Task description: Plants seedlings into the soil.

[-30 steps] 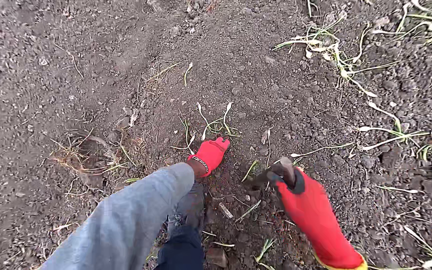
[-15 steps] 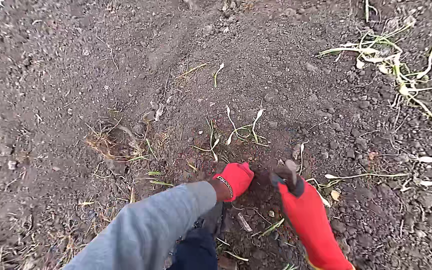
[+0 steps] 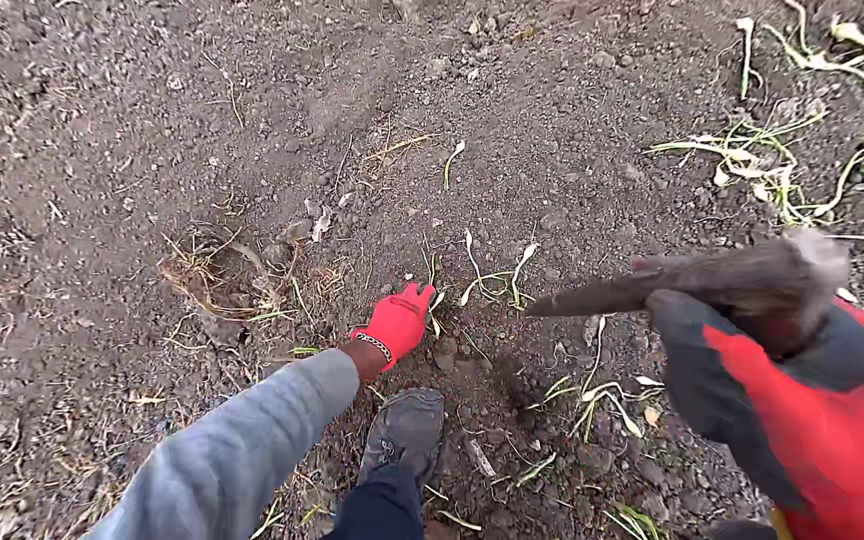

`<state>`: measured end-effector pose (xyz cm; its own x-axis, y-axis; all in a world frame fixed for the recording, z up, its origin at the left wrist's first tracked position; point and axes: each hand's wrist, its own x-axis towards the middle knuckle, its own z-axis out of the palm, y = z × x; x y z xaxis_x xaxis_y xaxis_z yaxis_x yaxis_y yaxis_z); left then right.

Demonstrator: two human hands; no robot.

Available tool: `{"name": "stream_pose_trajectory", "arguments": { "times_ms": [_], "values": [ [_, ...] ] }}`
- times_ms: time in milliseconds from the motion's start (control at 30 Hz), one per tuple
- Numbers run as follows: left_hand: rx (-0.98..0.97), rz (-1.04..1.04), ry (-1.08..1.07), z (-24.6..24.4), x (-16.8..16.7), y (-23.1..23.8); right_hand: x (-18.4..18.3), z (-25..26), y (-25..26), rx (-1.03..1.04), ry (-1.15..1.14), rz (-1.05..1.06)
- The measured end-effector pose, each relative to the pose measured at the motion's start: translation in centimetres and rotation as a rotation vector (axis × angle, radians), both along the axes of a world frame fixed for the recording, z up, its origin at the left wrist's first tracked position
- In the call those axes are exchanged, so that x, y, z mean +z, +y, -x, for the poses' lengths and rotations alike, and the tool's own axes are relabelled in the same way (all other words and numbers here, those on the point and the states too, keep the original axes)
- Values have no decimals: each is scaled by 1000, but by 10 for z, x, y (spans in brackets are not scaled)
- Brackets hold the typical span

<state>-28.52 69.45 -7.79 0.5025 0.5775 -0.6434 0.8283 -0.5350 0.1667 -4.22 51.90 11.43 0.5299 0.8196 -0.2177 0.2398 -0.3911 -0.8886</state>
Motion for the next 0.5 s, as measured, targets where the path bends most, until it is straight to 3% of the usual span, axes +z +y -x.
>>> {"name": "stream_pose_trajectory", "arguments": {
  "times_ms": [100,167,200,300,333,367,500],
  "values": [
    [-29,50,-33,5,-2,5,39,5,29,32,-51,-129],
    [8,23,-85,20,18,11,29,24,52,64,-128,-76],
    [27,-17,-137,26,30,17,8,39,65,107,-178,80],
    [22,-188,-303,17,72,36,-160,98,60,171,-179,295],
    [-12,-183,-271,4,81,35,-194,110,47,197,-138,366],
    [-64,-132,-195,-14,83,28,-204,110,41,210,-99,427],
    [-229,260,80,-46,24,-38,-141,79,3,66,-104,369]
  ]
}}
